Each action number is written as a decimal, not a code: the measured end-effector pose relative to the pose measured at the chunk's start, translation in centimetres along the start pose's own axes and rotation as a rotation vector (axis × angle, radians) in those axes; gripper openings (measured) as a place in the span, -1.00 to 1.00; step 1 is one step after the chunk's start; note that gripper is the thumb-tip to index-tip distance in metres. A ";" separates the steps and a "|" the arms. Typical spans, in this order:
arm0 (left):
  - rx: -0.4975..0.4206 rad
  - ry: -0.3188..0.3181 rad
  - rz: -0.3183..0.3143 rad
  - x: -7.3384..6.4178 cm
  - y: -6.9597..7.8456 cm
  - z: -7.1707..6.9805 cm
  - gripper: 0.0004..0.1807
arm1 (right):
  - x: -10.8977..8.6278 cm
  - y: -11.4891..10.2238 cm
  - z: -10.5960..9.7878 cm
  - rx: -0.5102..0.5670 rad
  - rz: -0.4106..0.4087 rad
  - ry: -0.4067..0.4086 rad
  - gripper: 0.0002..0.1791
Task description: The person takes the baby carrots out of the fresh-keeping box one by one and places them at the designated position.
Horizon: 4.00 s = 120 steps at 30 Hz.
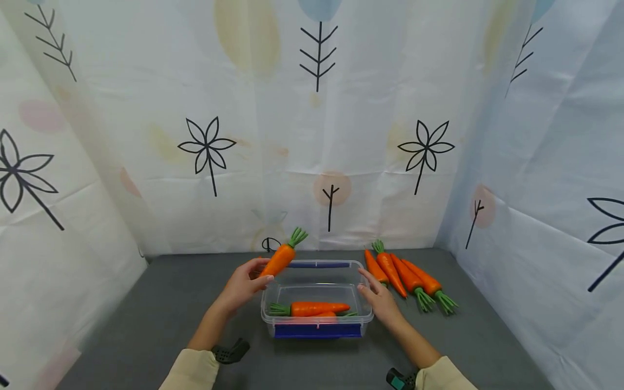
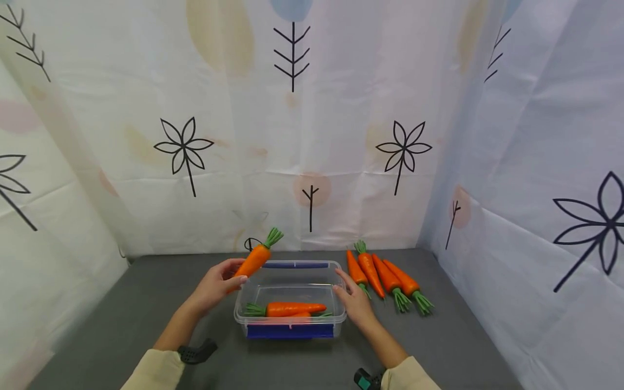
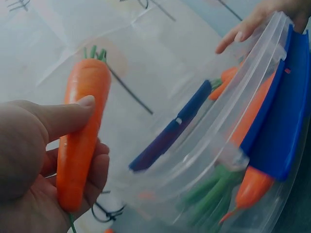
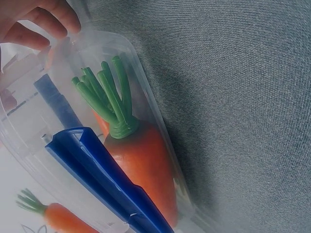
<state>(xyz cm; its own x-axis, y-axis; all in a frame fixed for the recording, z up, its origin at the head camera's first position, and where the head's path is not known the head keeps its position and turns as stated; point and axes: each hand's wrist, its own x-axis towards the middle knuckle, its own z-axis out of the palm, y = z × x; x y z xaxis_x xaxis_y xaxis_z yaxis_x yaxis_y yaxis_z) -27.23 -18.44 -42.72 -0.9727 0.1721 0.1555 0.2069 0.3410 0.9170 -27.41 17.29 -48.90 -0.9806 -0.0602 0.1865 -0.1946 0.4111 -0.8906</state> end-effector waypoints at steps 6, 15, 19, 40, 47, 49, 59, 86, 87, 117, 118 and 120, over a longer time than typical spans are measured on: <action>0.068 0.161 -0.058 0.1 -1.5 -1.8 -0.51 | -0.1 0.0 0.0 -0.004 0.010 -0.002 -0.43; 0.179 0.235 -0.132 0.8 -4.9 -5.0 -0.46 | 0.0 -0.1 0.2 -0.005 0.018 0.005 -0.47; 0.223 0.210 -0.162 1.1 -6.3 -6.2 -0.46 | 0.1 -0.1 0.1 0.002 0.017 0.004 -0.47; 0.371 0.193 -0.365 1.4 -10.0 -8.0 -0.45 | 0.0 -0.3 0.1 0.022 0.003 -0.006 -0.45; 0.356 0.165 -0.391 1.4 -10.1 -8.2 -0.44 | -0.1 -0.3 0.1 0.021 -0.008 0.003 -0.43; 0.347 0.163 -0.391 1.4 -10.3 -8.3 -0.46 | -0.1 -0.2 0.1 0.020 -0.010 0.005 -0.43; 0.356 0.133 -0.330 1.2 -10.1 -8.1 -0.52 | -0.3 -0.5 0.0 0.045 0.009 -0.010 -0.43; 0.303 0.187 -0.147 3.3 -5.2 -6.8 -0.57 | 0.0 -0.2 0.2 0.009 0.018 0.008 -0.47; 0.305 0.182 -0.128 3.4 -4.7 -6.5 -0.56 | 0.0 -0.2 0.2 0.009 0.018 0.009 -0.47; 0.077 -0.541 0.020 4.8 4.1 3.1 -0.42 | 0.0 0.1 0.2 0.019 0.011 0.012 -0.45; 0.073 -0.557 0.009 4.9 4.0 3.5 -0.42 | 0.0 0.1 0.2 0.020 0.008 0.012 -0.45; 0.076 -0.587 -0.026 5.0 3.7 4.2 -0.43 | 0.0 0.1 0.1 0.023 0.009 0.015 -0.45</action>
<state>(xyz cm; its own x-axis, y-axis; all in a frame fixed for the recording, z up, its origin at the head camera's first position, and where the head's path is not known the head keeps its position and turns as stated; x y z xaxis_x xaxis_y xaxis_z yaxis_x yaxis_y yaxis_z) -30.93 -12.39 -40.11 -0.7611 0.6382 -0.1156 0.2122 0.4134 0.8855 -27.40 17.19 -49.02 -0.9818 -0.0434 0.1847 -0.1868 0.3906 -0.9014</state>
